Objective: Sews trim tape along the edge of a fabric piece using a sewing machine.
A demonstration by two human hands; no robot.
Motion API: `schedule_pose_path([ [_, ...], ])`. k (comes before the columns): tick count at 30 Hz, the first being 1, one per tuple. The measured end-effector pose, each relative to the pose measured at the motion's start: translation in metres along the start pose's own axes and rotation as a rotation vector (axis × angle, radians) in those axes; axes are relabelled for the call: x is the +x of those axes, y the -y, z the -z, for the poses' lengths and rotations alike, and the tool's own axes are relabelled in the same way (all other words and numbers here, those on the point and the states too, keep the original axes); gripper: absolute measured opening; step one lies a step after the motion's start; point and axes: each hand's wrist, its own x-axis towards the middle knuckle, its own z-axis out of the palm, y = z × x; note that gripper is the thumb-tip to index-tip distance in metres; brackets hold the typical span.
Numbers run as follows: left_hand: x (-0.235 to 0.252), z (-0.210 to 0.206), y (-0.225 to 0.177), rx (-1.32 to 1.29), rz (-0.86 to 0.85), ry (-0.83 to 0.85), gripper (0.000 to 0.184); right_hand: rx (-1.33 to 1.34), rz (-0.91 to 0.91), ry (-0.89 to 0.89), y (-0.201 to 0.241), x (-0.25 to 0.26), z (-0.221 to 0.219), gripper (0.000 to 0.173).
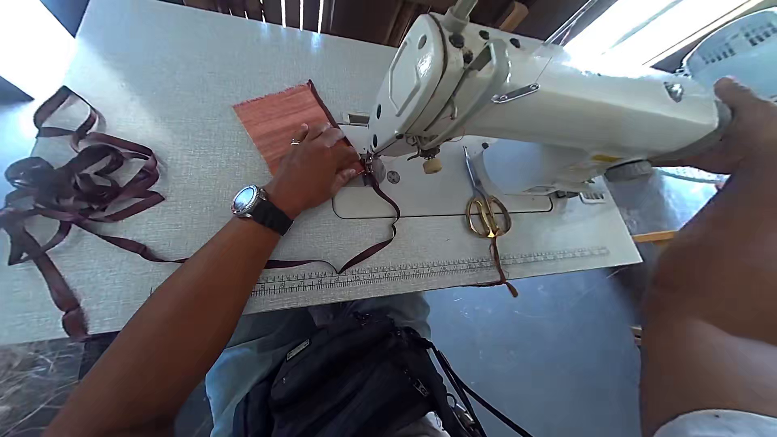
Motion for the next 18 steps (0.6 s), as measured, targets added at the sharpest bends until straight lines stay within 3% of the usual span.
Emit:
schedule_pose_path([
  [2,-0.001,0.000,0.002,-0.003,-0.005,-0.003,0.034,0.126,-0.032,0.099,0.000,-0.001,-0.005,0.061],
  [5,-0.001,-0.001,0.003,0.010,-0.003,0.002,0.034,0.185,0.109,0.123,-0.009,-0.007,-0.008,0.048],
  [10,-0.002,-0.001,0.003,-0.001,-0.011,-0.002,0.034,0.404,0.454,0.216,-0.047,-0.005,-0.016,0.053],
  [13,-0.003,0.000,0.005,-0.014,-0.020,-0.006,0.032,0.394,0.543,0.248,-0.050,-0.003,-0.018,0.058],
  [15,-0.002,0.002,0.006,-0.007,-0.031,0.017,0.033,0.341,0.537,0.249,-0.042,-0.004,-0.019,0.057],
  [18,-0.001,0.004,0.011,-0.004,-0.059,0.036,0.034,0.317,0.361,0.157,-0.031,-0.013,-0.017,0.052],
])
